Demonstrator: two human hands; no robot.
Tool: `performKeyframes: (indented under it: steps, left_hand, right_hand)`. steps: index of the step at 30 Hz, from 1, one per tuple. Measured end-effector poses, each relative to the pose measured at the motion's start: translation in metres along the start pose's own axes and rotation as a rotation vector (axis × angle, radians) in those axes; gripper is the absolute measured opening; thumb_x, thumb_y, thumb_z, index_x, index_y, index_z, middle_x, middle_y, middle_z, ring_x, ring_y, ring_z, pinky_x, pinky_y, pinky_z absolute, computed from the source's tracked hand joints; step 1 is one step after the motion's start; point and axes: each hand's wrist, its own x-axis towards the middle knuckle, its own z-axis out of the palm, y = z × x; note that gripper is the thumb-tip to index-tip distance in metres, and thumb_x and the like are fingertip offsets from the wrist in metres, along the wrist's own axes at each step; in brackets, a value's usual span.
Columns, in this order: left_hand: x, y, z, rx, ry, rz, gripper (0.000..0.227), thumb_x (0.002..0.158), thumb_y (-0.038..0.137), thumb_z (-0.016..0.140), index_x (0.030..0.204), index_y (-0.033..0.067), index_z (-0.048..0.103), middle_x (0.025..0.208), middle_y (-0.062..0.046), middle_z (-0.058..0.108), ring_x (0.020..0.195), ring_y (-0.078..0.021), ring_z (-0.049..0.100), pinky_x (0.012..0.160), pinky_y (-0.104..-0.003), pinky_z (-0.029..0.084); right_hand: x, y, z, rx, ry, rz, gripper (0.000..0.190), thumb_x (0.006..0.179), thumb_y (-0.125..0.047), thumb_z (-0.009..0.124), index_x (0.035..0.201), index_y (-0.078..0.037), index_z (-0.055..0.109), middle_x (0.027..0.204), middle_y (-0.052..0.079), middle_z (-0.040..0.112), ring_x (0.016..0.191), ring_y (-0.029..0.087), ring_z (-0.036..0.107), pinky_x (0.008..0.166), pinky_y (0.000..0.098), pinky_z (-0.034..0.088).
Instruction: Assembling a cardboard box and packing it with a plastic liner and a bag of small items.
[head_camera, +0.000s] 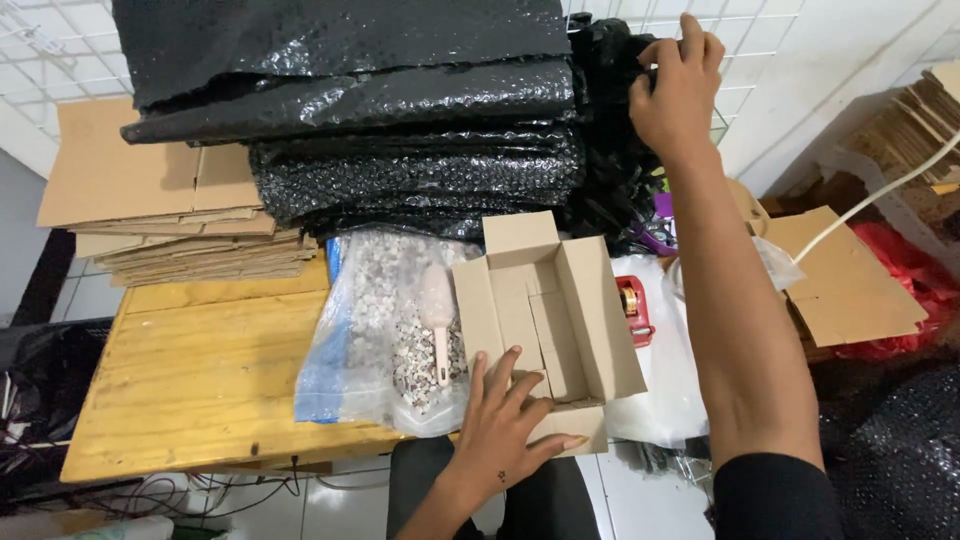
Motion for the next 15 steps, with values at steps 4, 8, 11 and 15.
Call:
performKeyframes:
  steps: [4, 8, 11, 15]
  left_hand:
    - [-0.001, 0.000, 0.002, -0.005, -0.004, -0.003, 0.044, 0.099, 0.051, 0.060, 0.094, 0.0088, 0.071, 0.125, -0.016, 0.062, 0.142, -0.0453, 0.036, 0.115, -0.076, 0.014]
    - [-0.002, -0.001, 0.002, -0.021, 0.004, -0.009, 0.044, 0.100, 0.051, 0.059, 0.094, 0.0091, 0.071, 0.123, -0.016, 0.063, 0.141, -0.0456, 0.037, 0.116, -0.076, 0.013]
    - [-0.001, 0.000, 0.004, -0.001, 0.009, -0.007, 0.043, 0.099, 0.051, 0.060, 0.093, 0.0096, 0.072, 0.124, -0.016, 0.063, 0.141, -0.0449, 0.038, 0.116, -0.075, 0.013]
    - [-0.001, -0.001, 0.003, -0.022, -0.005, -0.008, 0.044, 0.100, 0.051, 0.057, 0.094, 0.0087, 0.069, 0.123, -0.017, 0.063, 0.142, -0.0461, 0.036, 0.115, -0.075, 0.013]
  right_hand:
    - [0.007, 0.035, 0.022, -0.128, -0.126, 0.001, 0.037, 0.094, -0.007, 0.058, 0.129, 0.003, 0.066, 0.148, 0.023, 0.047, 0.130, 0.045, 0.030, 0.099, 0.0645, 0.037]
    - [0.013, 0.025, 0.010, -0.107, -0.075, -0.083, 0.042, 0.096, -0.001, 0.057, 0.137, 0.005, 0.063, 0.134, 0.019, 0.059, 0.115, 0.043, 0.040, 0.082, 0.0596, 0.045]
    - [0.021, 0.022, -0.004, -0.079, 0.093, -0.240, 0.036, 0.096, 0.006, 0.059, 0.132, 0.006, 0.061, 0.130, 0.022, 0.056, 0.108, 0.044, 0.041, 0.089, 0.0528, 0.045]
    - [0.025, -0.010, -0.037, 0.063, 0.115, -0.201, 0.056, 0.102, 0.014, 0.057, 0.153, -0.009, 0.050, 0.154, 0.012, 0.040, 0.106, 0.036, 0.033, 0.088, 0.0481, 0.038]
